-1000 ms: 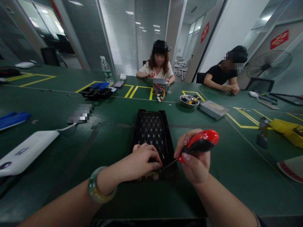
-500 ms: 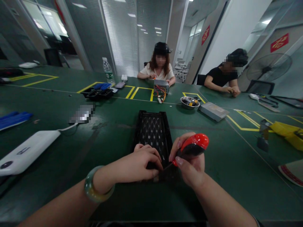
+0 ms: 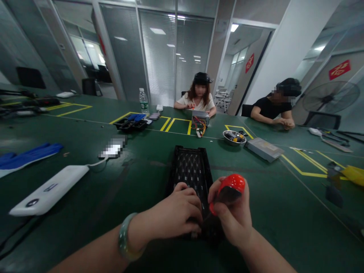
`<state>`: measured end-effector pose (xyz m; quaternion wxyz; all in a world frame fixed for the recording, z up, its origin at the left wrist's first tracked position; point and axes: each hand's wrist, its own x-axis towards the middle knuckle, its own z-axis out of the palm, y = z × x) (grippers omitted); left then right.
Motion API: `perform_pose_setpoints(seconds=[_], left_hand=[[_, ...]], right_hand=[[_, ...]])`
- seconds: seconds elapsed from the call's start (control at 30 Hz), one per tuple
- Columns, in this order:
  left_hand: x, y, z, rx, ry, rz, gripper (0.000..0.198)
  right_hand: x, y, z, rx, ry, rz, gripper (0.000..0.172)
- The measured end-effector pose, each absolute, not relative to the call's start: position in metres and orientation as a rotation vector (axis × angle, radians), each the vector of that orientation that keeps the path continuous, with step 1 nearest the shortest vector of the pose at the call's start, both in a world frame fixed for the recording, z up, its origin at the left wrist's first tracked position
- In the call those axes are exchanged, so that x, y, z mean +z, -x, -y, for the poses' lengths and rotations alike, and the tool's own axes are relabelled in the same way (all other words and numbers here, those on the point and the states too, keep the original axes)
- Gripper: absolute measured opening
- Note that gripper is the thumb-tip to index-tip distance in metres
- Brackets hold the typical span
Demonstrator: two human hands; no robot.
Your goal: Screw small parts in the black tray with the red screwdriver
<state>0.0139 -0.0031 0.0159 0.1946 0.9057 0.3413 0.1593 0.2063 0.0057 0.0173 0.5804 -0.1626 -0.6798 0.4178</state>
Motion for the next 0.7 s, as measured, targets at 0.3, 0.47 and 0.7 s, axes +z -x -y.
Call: perform_pose_setpoints(seconds=[0.3,0.47,0.7], left_hand=[[0.014,-0.013,0.002,0.459,-2.517,-0.925,0.017],[0.01,-0.012,-0.001,0.459,-2.512,-0.903,0.021],[0.005,-0.013,0.0,0.513,-2.507,-0.926,0.023]], right_hand=[[0.009,-0.213,-0.009,1.071,0.497,1.653,0.063],[0.011,-0.207,-0.009,0.999,0.445,1.594,0.033],[0.009,-0.211,-0.01,0.97,0.443,1.691,0.044]])
